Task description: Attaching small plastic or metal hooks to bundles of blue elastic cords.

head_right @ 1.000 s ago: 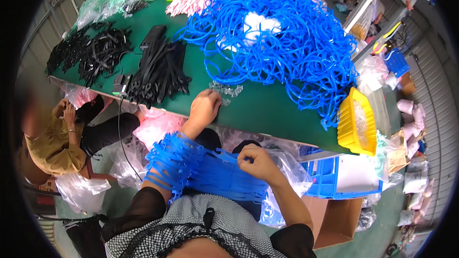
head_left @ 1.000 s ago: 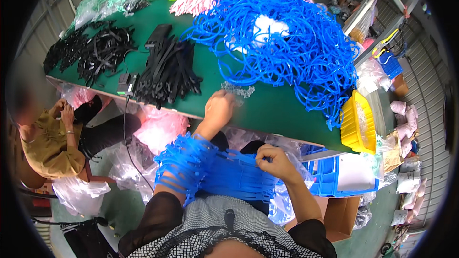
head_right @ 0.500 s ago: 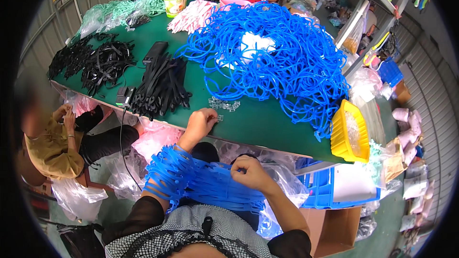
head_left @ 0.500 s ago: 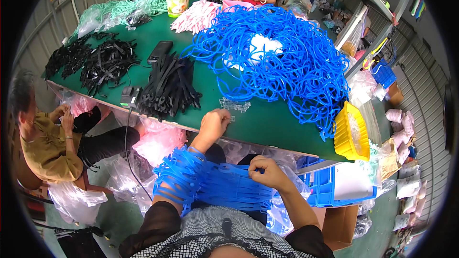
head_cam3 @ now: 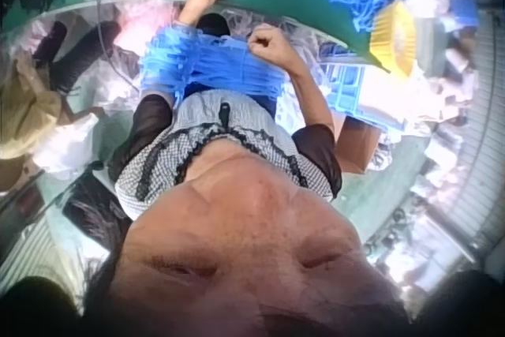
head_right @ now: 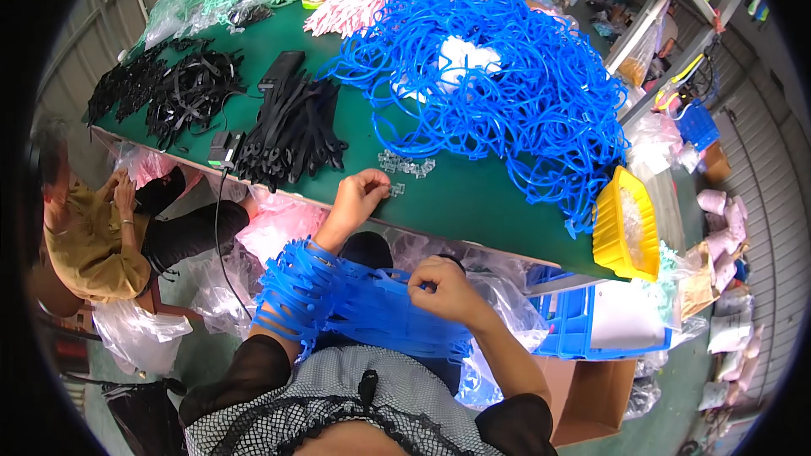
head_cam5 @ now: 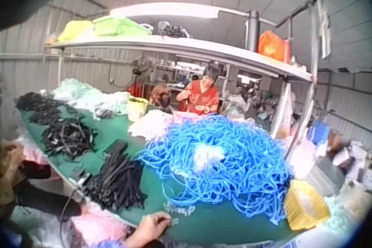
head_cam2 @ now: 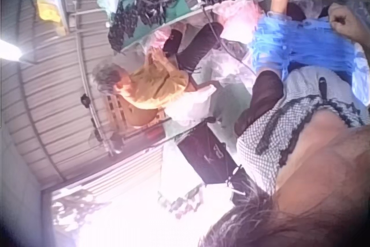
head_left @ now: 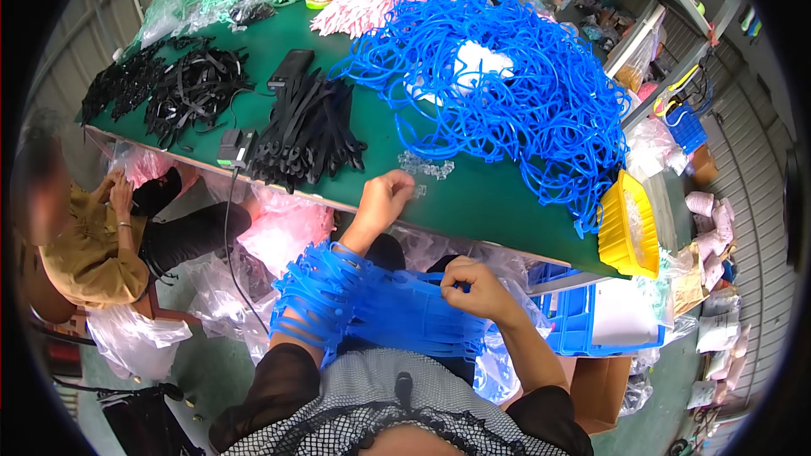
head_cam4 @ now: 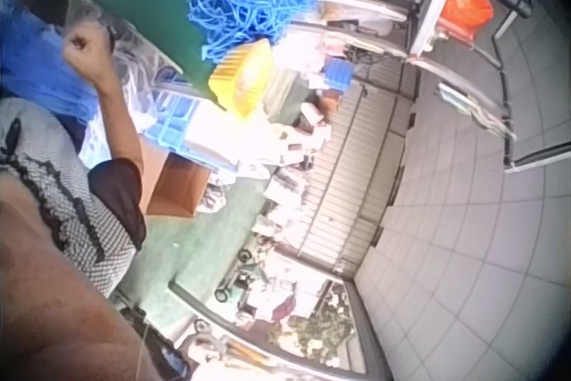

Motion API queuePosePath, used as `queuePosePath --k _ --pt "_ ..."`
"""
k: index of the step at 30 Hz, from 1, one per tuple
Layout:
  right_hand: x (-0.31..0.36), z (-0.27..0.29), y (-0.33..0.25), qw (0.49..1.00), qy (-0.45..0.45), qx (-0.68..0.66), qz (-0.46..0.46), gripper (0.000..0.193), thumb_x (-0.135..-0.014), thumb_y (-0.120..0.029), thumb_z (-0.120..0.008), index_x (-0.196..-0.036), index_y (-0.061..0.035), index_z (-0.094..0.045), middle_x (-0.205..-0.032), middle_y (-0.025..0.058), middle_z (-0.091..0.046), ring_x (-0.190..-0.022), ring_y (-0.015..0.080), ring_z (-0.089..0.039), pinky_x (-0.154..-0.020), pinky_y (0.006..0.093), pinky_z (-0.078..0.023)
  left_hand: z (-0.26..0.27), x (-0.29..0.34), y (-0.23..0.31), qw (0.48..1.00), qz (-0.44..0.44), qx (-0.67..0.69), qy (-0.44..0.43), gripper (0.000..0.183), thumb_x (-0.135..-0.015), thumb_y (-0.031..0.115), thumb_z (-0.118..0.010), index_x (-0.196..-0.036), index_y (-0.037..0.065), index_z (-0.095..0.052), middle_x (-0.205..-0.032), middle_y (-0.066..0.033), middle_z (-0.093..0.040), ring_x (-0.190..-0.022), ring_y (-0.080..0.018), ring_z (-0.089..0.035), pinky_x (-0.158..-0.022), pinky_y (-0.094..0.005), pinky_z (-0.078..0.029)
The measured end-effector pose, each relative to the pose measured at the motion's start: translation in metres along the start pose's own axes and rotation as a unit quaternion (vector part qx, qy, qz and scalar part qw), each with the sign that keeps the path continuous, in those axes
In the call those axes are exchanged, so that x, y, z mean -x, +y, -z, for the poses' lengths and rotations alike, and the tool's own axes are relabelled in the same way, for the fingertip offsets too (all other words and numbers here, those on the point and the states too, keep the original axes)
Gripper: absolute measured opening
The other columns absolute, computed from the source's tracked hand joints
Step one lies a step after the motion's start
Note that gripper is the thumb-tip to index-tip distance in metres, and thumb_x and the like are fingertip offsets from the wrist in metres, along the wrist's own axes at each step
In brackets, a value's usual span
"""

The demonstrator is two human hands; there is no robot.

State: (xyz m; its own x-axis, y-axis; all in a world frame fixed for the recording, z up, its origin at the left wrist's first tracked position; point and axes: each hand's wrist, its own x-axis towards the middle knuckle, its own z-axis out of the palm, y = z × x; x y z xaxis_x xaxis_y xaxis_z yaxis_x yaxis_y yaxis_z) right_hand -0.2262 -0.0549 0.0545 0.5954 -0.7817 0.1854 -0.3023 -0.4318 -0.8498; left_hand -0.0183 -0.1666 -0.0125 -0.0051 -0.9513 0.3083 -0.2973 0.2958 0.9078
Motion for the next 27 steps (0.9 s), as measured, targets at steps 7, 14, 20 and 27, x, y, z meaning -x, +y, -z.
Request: queuePosePath --k 7,14,20,27 --pt "-0.006 0.007 -0.008 0.999 0.017 0.029 0.033 0.007 -0.065 -0.008 -0.062 -0.061 -0.0045 -0.057 -0.059 0.0027 -0.054 -0.059 0.0169 -0.050 -0.057 0.0308 -0.039 0.006 0.025 0.047 0.925 0.148 0.332 -0.113 0.014 -0.082 0.001 -0.063 -0.096 0.000 -0.063 -0.087 -0.0037 -0.064 -0.077 -0.0114 -0.063 -0.065 -0.0213 -0.049" --pt "-0.010 0.019 -0.021 0.997 0.007 0.074 0.010 0.007 -0.065 -0.005 -0.061 -0.063 -0.0032 -0.055 -0.065 0.0046 -0.053 -0.070 0.0209 -0.051 -0.069 0.0330 -0.039 0.001 0.073 0.076 0.909 0.134 0.326 -0.223 0.014 -0.080 -0.005 -0.063 -0.093 0.001 -0.066 -0.087 -0.0028 -0.064 -0.082 -0.0087 -0.059 -0.072 -0.0233 -0.049" --pt "0.000 0.016 -0.022 0.994 0.041 0.098 -0.003 0.008 -0.064 -0.009 -0.063 -0.062 -0.0062 -0.057 -0.061 0.0020 -0.051 -0.066 0.0184 -0.049 -0.079 0.0346 -0.037 0.007 0.085 0.089 0.917 0.098 0.291 -0.254 0.011 -0.079 -0.004 -0.065 -0.089 0.000 -0.067 -0.086 -0.0047 -0.065 -0.081 -0.0093 -0.059 -0.071 -0.0233 -0.049" --pt "0.008 0.016 -0.020 0.995 0.051 0.087 -0.010 0.008 -0.063 -0.009 -0.063 -0.062 -0.0059 -0.056 -0.061 0.0024 -0.050 -0.066 0.0188 -0.050 -0.079 0.0341 -0.037 0.009 0.091 0.101 0.940 0.049 0.237 -0.241 0.011 -0.076 -0.002 -0.067 -0.087 -0.001 -0.067 -0.080 -0.0068 -0.065 -0.075 -0.0120 -0.062 -0.068 -0.0239 -0.050"
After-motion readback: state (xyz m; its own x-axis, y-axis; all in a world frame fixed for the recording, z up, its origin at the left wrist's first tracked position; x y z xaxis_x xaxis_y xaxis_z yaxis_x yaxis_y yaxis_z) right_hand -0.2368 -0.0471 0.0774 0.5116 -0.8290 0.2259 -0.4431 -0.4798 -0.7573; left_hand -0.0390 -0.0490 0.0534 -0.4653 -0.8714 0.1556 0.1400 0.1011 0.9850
